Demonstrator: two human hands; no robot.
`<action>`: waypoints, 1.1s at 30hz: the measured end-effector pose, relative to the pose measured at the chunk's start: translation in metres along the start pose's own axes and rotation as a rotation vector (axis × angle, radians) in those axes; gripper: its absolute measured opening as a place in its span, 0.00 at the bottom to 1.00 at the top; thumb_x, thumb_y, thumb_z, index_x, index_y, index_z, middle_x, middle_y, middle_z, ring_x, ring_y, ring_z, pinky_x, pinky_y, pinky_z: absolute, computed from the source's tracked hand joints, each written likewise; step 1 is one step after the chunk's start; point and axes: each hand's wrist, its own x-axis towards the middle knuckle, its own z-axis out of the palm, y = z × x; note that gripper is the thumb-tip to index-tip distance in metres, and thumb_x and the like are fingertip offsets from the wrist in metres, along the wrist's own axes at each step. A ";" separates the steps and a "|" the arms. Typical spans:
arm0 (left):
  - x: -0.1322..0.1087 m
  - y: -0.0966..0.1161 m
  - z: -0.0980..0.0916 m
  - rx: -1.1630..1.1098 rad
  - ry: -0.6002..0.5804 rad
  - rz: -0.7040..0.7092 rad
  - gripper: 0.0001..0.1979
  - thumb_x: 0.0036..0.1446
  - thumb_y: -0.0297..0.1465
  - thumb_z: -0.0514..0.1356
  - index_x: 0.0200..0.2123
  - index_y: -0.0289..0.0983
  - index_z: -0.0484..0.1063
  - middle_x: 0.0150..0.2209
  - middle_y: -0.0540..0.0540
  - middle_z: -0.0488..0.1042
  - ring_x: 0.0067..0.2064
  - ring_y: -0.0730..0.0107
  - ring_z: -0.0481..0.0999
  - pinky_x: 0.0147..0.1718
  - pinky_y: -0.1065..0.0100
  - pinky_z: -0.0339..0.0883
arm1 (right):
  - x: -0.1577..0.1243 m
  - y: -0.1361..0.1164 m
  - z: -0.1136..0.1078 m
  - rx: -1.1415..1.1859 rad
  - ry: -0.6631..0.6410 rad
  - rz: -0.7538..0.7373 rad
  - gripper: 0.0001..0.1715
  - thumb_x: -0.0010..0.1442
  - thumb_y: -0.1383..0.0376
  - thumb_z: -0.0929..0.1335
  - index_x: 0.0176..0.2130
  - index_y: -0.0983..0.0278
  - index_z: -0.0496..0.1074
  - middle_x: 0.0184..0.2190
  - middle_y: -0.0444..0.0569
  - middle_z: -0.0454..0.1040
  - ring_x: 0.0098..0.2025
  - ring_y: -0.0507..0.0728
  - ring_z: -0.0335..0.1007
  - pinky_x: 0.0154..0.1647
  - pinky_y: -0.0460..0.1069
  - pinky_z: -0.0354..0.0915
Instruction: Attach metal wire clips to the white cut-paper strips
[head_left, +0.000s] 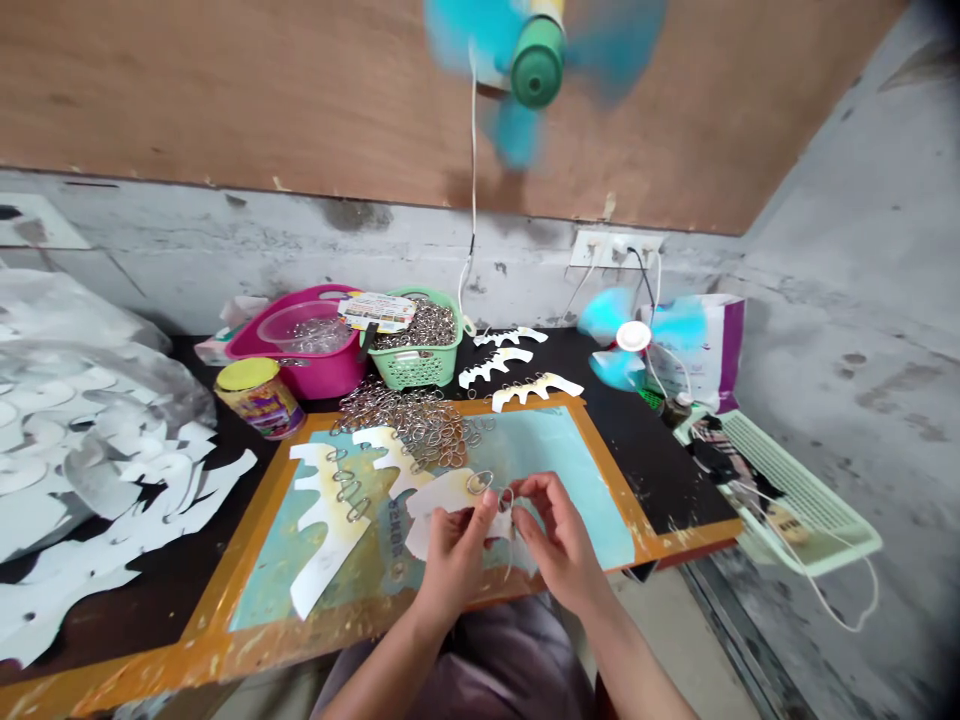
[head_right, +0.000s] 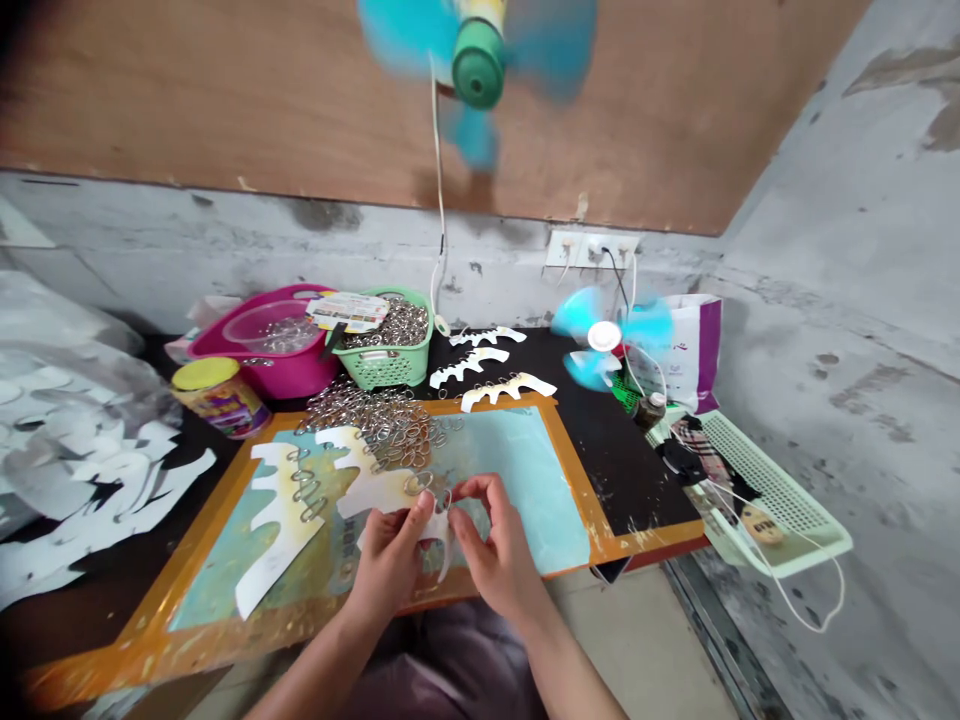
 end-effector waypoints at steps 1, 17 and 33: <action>0.000 0.001 0.000 -0.006 0.010 -0.012 0.23 0.48 0.49 0.67 0.25 0.33 0.71 0.19 0.52 0.66 0.20 0.77 0.63 0.19 0.76 0.58 | 0.002 -0.003 -0.002 0.005 -0.027 -0.009 0.10 0.68 0.58 0.64 0.47 0.60 0.65 0.45 0.50 0.70 0.45 0.56 0.67 0.44 0.48 0.64; 0.001 0.019 -0.005 0.159 -0.107 0.089 0.22 0.55 0.48 0.63 0.26 0.33 0.72 0.21 0.49 0.67 0.23 0.74 0.64 0.21 0.72 0.62 | 0.023 -0.017 -0.019 -0.008 -0.088 -0.124 0.08 0.60 0.60 0.72 0.34 0.62 0.73 0.37 0.47 0.73 0.40 0.56 0.69 0.43 0.49 0.63; 0.005 0.018 -0.004 0.262 0.029 0.301 0.18 0.60 0.42 0.59 0.27 0.34 0.75 0.26 0.46 0.77 0.30 0.67 0.74 0.29 0.72 0.68 | 0.011 -0.005 0.014 0.098 0.216 -0.031 0.09 0.61 0.62 0.70 0.29 0.64 0.72 0.43 0.51 0.68 0.44 0.58 0.68 0.43 0.50 0.64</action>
